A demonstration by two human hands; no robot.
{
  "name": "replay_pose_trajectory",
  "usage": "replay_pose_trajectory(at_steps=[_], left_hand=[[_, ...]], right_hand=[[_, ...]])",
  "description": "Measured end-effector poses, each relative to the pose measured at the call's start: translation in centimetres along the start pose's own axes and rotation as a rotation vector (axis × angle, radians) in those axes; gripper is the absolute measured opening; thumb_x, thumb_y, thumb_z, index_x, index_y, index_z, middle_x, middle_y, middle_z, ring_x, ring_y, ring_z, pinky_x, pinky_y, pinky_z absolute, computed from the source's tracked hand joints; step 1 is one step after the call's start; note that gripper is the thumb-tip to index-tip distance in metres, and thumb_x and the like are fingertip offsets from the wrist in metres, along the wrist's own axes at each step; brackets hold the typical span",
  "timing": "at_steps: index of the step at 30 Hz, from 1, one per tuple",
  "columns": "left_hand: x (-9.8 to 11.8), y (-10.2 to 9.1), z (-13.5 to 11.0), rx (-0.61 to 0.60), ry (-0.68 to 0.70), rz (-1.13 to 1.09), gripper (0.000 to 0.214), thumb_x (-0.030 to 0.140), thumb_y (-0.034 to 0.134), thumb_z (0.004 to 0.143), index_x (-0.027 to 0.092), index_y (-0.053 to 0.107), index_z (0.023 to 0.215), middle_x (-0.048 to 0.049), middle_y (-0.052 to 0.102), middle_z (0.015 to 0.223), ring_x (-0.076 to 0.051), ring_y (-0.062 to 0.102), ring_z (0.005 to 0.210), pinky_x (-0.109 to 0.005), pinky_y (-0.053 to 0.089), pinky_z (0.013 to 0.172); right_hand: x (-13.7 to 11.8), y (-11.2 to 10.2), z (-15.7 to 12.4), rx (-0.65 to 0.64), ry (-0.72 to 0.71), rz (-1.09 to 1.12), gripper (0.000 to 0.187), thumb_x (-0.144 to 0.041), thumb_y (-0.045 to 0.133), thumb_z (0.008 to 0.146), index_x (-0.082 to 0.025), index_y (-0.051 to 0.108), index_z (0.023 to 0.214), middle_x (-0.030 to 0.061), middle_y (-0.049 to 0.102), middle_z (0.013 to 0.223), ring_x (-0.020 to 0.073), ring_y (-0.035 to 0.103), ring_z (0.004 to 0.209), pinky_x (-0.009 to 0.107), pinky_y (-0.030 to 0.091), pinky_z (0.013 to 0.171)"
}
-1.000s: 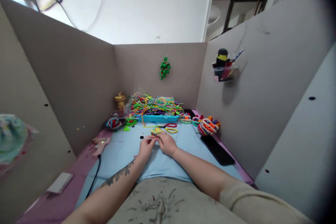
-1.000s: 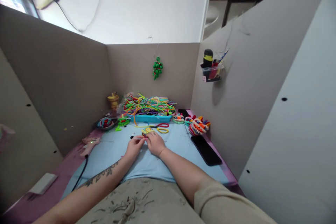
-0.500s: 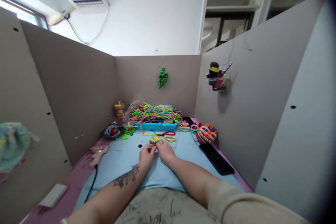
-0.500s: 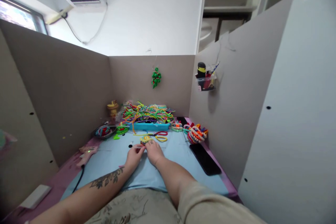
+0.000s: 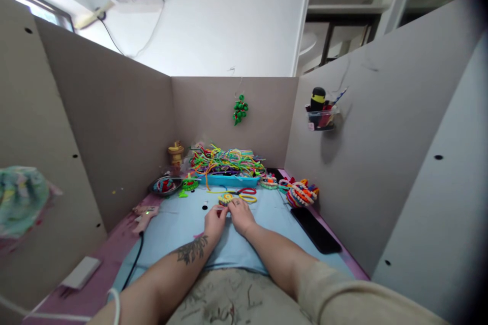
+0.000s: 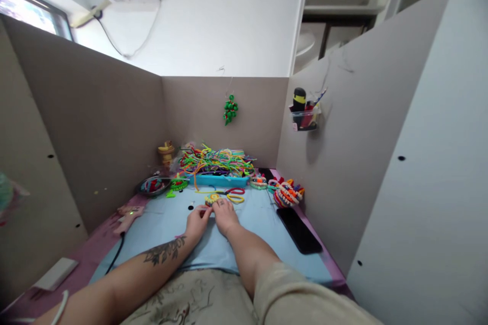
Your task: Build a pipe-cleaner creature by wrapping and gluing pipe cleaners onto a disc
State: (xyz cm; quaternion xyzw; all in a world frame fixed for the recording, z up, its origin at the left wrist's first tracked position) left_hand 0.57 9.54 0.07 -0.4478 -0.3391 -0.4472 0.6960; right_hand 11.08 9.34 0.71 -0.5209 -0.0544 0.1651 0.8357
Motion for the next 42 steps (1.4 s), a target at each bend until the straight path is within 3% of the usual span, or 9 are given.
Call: replay_pose_trajectory(at_steps=[18, 27, 42], left_hand=[[-0.4, 0.2, 0.9, 0.079, 0.012, 0.020, 0.018, 0.033, 0.058, 0.072, 0.016, 0.064, 0.073, -0.0070, 0.068, 0.074, -0.020, 0.062, 0.071, -0.031, 0.044, 0.071], [-0.7, 0.8, 1.2, 0.068, 0.043, 0.077, 0.020, 0.031, 0.054, 0.076, 0.014, 0.065, 0.076, -0.0091, 0.068, 0.079, -0.020, 0.062, 0.075, -0.032, 0.044, 0.074], [-0.1, 0.4, 0.9, 0.073, 0.026, 0.064, 0.021, 0.033, 0.056, 0.075, 0.015, 0.066, 0.076, -0.0079, 0.068, 0.076, -0.019, 0.062, 0.073, -0.031, 0.045, 0.073]], right_hand=[[0.6, 0.5, 0.8, -0.016, 0.013, 0.006, 0.024, -0.018, 0.039, 0.089, -0.019, 0.059, 0.103, 0.0133, 0.053, 0.116, 0.0271, 0.042, 0.110, 0.042, 0.032, 0.093], [1.4, 0.9, 0.8, 0.028, 0.037, -0.002, 0.023, -0.018, 0.040, 0.089, -0.022, 0.058, 0.101, 0.0120, 0.053, 0.113, 0.0266, 0.041, 0.108, 0.041, 0.032, 0.091], [1.6, 0.7, 1.0, -0.012, 0.054, -0.017, 0.022, -0.023, 0.040, 0.090, -0.020, 0.058, 0.103, 0.0104, 0.052, 0.111, 0.0257, 0.040, 0.106, 0.038, 0.030, 0.092]])
Point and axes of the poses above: each hand's wrist, its own z-axis towards the middle knuckle, its own y-axis out of the palm, x = y × z, the point moved 10 cm from there along z, towards the middle knuckle
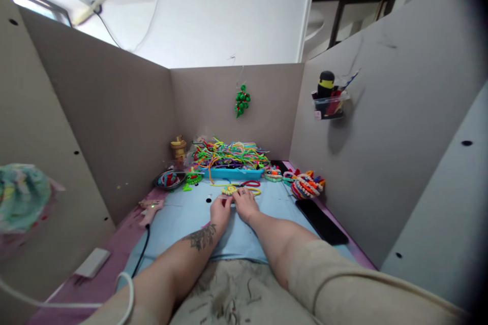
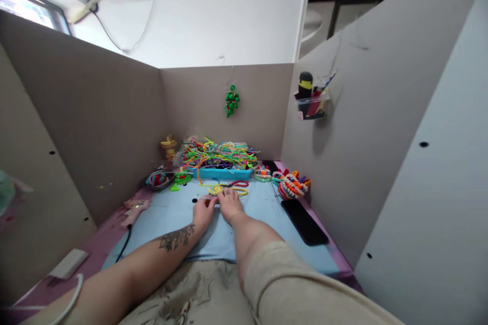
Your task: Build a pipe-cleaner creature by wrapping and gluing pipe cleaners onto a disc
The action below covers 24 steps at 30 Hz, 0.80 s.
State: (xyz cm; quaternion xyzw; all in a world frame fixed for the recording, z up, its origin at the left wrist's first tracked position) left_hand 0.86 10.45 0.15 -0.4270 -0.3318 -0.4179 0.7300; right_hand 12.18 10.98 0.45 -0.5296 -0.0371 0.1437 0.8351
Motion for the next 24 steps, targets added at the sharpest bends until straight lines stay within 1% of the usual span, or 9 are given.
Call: replay_pose_trajectory(at_steps=[3, 7, 11, 17, 21, 24], left_hand=[[-0.2, -0.2, -0.2, -0.001, -0.023, -0.038, 0.023, 0.036, 0.057, 0.074, 0.015, 0.066, 0.076, -0.0078, 0.069, 0.077, -0.019, 0.062, 0.073, -0.031, 0.045, 0.072], [-0.7, -0.3, -0.4, 0.002, -0.065, -0.122, 0.024, 0.037, 0.058, 0.073, 0.015, 0.065, 0.078, -0.0066, 0.068, 0.075, -0.019, 0.063, 0.072, -0.031, 0.046, 0.071], [-0.4, -0.4, -0.9, 0.000, -0.066, -0.195, 0.022, 0.036, 0.060, 0.072, 0.015, 0.064, 0.078, -0.0056, 0.068, 0.075, -0.018, 0.062, 0.072, -0.029, 0.046, 0.071], [0.2, -0.4, -1.0, -0.014, -0.052, -0.218, 0.023, 0.035, 0.062, 0.072, 0.014, 0.063, 0.081, -0.0064, 0.067, 0.078, -0.017, 0.062, 0.074, -0.029, 0.047, 0.072], [0.3, 0.1, -0.8, -0.085, -0.027, -0.242, 0.021, 0.033, 0.062, 0.072, 0.014, 0.063, 0.082, -0.0072, 0.068, 0.081, -0.017, 0.062, 0.076, -0.030, 0.047, 0.073], [0.3, -0.1, -0.7, -0.108, -0.014, -0.276, 0.018, 0.029, 0.062, 0.070, 0.015, 0.063, 0.081, -0.0063, 0.067, 0.079, -0.017, 0.062, 0.074, -0.029, 0.047, 0.071]], right_hand=[[-0.3, -0.5, -0.1, 0.045, -0.031, 0.007, 0.020, -0.023, 0.043, 0.089, -0.021, 0.059, 0.100, 0.0102, 0.053, 0.110, 0.0254, 0.040, 0.105, 0.038, 0.030, 0.093], [-0.7, -1.9, -0.7, 0.178, -0.083, 0.060, 0.016, -0.024, 0.047, 0.088, -0.021, 0.062, 0.093, 0.0096, 0.054, 0.106, 0.0249, 0.041, 0.101, 0.038, 0.032, 0.092], [-0.7, -3.2, -1.7, 0.284, -0.119, 0.156, 0.014, -0.024, 0.049, 0.087, -0.021, 0.063, 0.087, 0.0094, 0.055, 0.098, 0.0243, 0.043, 0.096, 0.038, 0.036, 0.087], [-0.5, -4.4, -2.1, 0.343, -0.140, 0.262, 0.015, -0.023, 0.050, 0.086, -0.019, 0.064, 0.087, 0.0102, 0.054, 0.101, 0.0242, 0.042, 0.097, 0.040, 0.036, 0.089], [0.1, -5.2, -2.3, 0.380, -0.125, 0.350, 0.015, -0.024, 0.051, 0.085, -0.018, 0.064, 0.083, 0.0100, 0.053, 0.100, 0.0234, 0.043, 0.097, 0.040, 0.038, 0.088], [0.5, -5.6, -2.5, 0.402, -0.119, 0.414, 0.013, -0.025, 0.052, 0.084, -0.018, 0.064, 0.082, 0.0097, 0.052, 0.098, 0.0226, 0.045, 0.095, 0.039, 0.040, 0.086]])
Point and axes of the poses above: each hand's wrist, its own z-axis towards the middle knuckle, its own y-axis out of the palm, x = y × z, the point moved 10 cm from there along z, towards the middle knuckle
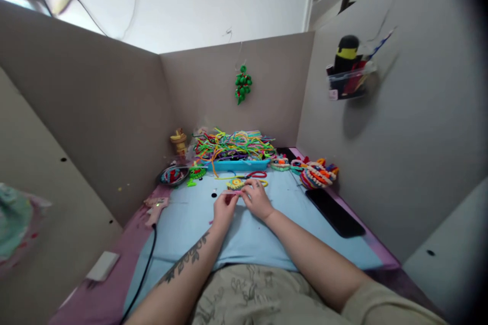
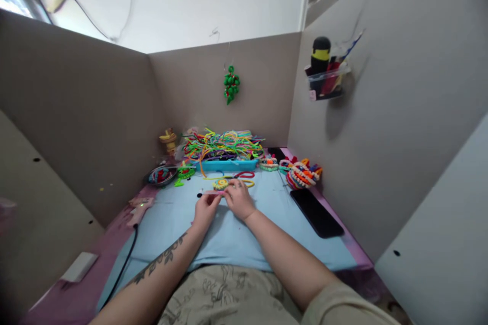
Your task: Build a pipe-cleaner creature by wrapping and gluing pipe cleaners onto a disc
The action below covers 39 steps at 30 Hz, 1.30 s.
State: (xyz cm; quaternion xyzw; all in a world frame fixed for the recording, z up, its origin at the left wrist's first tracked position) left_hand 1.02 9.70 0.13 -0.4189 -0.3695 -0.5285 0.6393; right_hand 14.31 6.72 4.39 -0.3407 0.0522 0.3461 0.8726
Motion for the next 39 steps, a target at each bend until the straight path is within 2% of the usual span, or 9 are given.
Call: replay_pose_trajectory(at_steps=[7, 15, 25, 30, 33, 36, 39], left_hand=[[-0.8, 0.0, 0.2, -0.048, -0.084, -0.071, 0.022, 0.032, 0.062, 0.069, 0.014, 0.066, 0.081, -0.0058, 0.068, 0.075, -0.017, 0.062, 0.068, -0.028, 0.048, 0.065], [-1.3, 0.3, 0.1, -0.087, -0.112, -0.107, 0.028, 0.037, 0.061, 0.071, 0.013, 0.067, 0.083, -0.0059, 0.068, 0.074, -0.016, 0.061, 0.065, -0.027, 0.048, 0.063], [-0.8, -0.2, 0.0, -0.039, -0.182, -0.062, 0.033, 0.044, 0.062, 0.069, 0.012, 0.069, 0.075, -0.0061, 0.067, 0.066, -0.016, 0.060, 0.058, -0.024, 0.045, 0.053], [0.1, -0.3, 0.1, -0.043, -0.083, -0.031, 0.028, 0.040, 0.059, 0.073, 0.013, 0.068, 0.075, -0.0060, 0.067, 0.071, -0.016, 0.060, 0.064, -0.026, 0.045, 0.060], [1.0, -0.3, 0.0, -0.040, 0.008, -0.047, 0.024, 0.036, 0.057, 0.076, 0.014, 0.067, 0.079, -0.0071, 0.068, 0.080, -0.017, 0.061, 0.073, -0.027, 0.046, 0.066], [1.1, -0.6, 0.0, -0.021, 0.032, -0.036, 0.023, 0.036, 0.057, 0.076, 0.015, 0.065, 0.081, -0.0068, 0.068, 0.081, -0.018, 0.061, 0.074, -0.028, 0.046, 0.068], [1.0, -0.6, 0.0, -0.016, 0.037, -0.009, 0.023, 0.036, 0.058, 0.075, 0.015, 0.064, 0.083, -0.0065, 0.067, 0.081, -0.018, 0.061, 0.074, -0.028, 0.046, 0.069]], right_hand=[[0.4, -0.3, 0.2, 0.037, 0.060, 0.081, 0.011, -0.022, 0.051, 0.085, -0.017, 0.061, 0.081, 0.0078, 0.052, 0.092, 0.0191, 0.051, 0.088, 0.033, 0.045, 0.081], [1.0, 0.9, -0.2, -0.017, 0.135, 0.068, 0.012, -0.026, 0.049, 0.087, -0.019, 0.059, 0.084, 0.0058, 0.053, 0.096, 0.0138, 0.057, 0.075, 0.025, 0.047, 0.068], [0.1, 0.9, -0.4, -0.017, 0.060, 0.058, 0.008, -0.021, 0.051, 0.084, -0.019, 0.057, 0.080, 0.0054, 0.054, 0.090, 0.0162, 0.055, 0.077, 0.027, 0.046, 0.070], [-0.4, 1.1, -0.2, -0.062, 0.047, 0.160, 0.002, -0.017, 0.052, 0.080, -0.019, 0.053, 0.081, 0.0045, 0.052, 0.086, 0.0166, 0.053, 0.078, 0.027, 0.045, 0.070], [-0.5, 1.1, -0.1, -0.100, 0.068, 0.269, 0.011, -0.017, 0.054, 0.079, -0.018, 0.053, 0.089, 0.0048, 0.054, 0.088, 0.0159, 0.052, 0.079, 0.025, 0.046, 0.066], [-0.4, 1.1, -0.1, -0.117, 0.072, 0.308, 0.012, -0.021, 0.052, 0.083, -0.018, 0.056, 0.094, 0.0056, 0.056, 0.090, 0.0157, 0.053, 0.081, 0.025, 0.046, 0.066], [-0.2, 1.4, -0.2, -0.134, 0.068, 0.283, 0.013, -0.025, 0.048, 0.087, -0.018, 0.059, 0.089, 0.0044, 0.056, 0.083, 0.0154, 0.053, 0.077, 0.027, 0.045, 0.068]])
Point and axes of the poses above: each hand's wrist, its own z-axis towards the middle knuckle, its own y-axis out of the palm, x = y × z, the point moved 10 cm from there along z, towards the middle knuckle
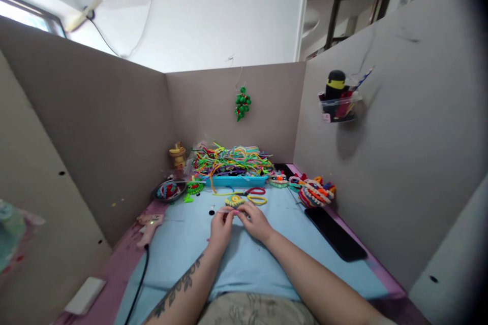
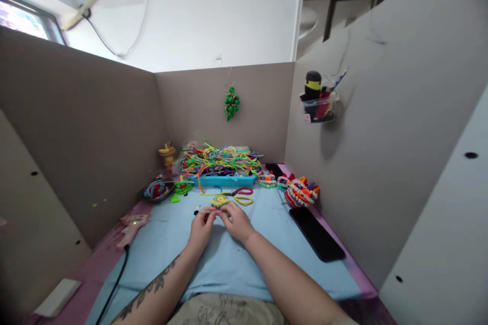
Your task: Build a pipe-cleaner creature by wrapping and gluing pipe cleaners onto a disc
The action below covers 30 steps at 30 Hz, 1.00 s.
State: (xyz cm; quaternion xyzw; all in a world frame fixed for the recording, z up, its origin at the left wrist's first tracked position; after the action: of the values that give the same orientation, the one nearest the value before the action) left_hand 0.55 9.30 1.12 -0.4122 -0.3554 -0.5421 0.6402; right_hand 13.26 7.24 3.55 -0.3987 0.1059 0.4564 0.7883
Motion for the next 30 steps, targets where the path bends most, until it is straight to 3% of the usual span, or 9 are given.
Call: replay_pose_trajectory(at_steps=[7, 17, 30], left_hand=[[0.4, 0.2, 0.1, -0.023, 0.031, 0.001, 0.022, 0.037, 0.059, 0.075, 0.016, 0.064, 0.080, -0.0057, 0.066, 0.079, -0.018, 0.060, 0.074, -0.029, 0.046, 0.069], [-0.7, 0.1, 0.4, -0.046, 0.018, -0.006, 0.026, 0.041, 0.060, 0.073, 0.016, 0.064, 0.080, -0.0069, 0.067, 0.077, -0.020, 0.061, 0.071, -0.031, 0.048, 0.067], [-1.2, -0.4, 0.7, 0.003, -0.007, -0.003, 0.030, 0.044, 0.061, 0.069, 0.015, 0.065, 0.074, -0.0061, 0.067, 0.072, -0.019, 0.061, 0.068, -0.031, 0.048, 0.066]], right_hand=[[0.1, 0.1, 0.0, -0.004, 0.017, -0.011, 0.016, -0.029, 0.049, 0.087, -0.019, 0.060, 0.083, 0.0031, 0.056, 0.078, 0.0151, 0.053, 0.074, 0.027, 0.044, 0.067], [-0.1, 0.1, 0.2, 0.020, 0.012, 0.002, 0.018, -0.031, 0.048, 0.088, -0.020, 0.063, 0.084, 0.0033, 0.058, 0.078, 0.0160, 0.055, 0.074, 0.028, 0.045, 0.067], [0.1, -0.4, 0.3, 0.098, 0.024, -0.030, 0.021, -0.031, 0.050, 0.087, -0.019, 0.058, 0.072, 0.0018, 0.056, 0.070, 0.0153, 0.053, 0.067, 0.027, 0.043, 0.062]])
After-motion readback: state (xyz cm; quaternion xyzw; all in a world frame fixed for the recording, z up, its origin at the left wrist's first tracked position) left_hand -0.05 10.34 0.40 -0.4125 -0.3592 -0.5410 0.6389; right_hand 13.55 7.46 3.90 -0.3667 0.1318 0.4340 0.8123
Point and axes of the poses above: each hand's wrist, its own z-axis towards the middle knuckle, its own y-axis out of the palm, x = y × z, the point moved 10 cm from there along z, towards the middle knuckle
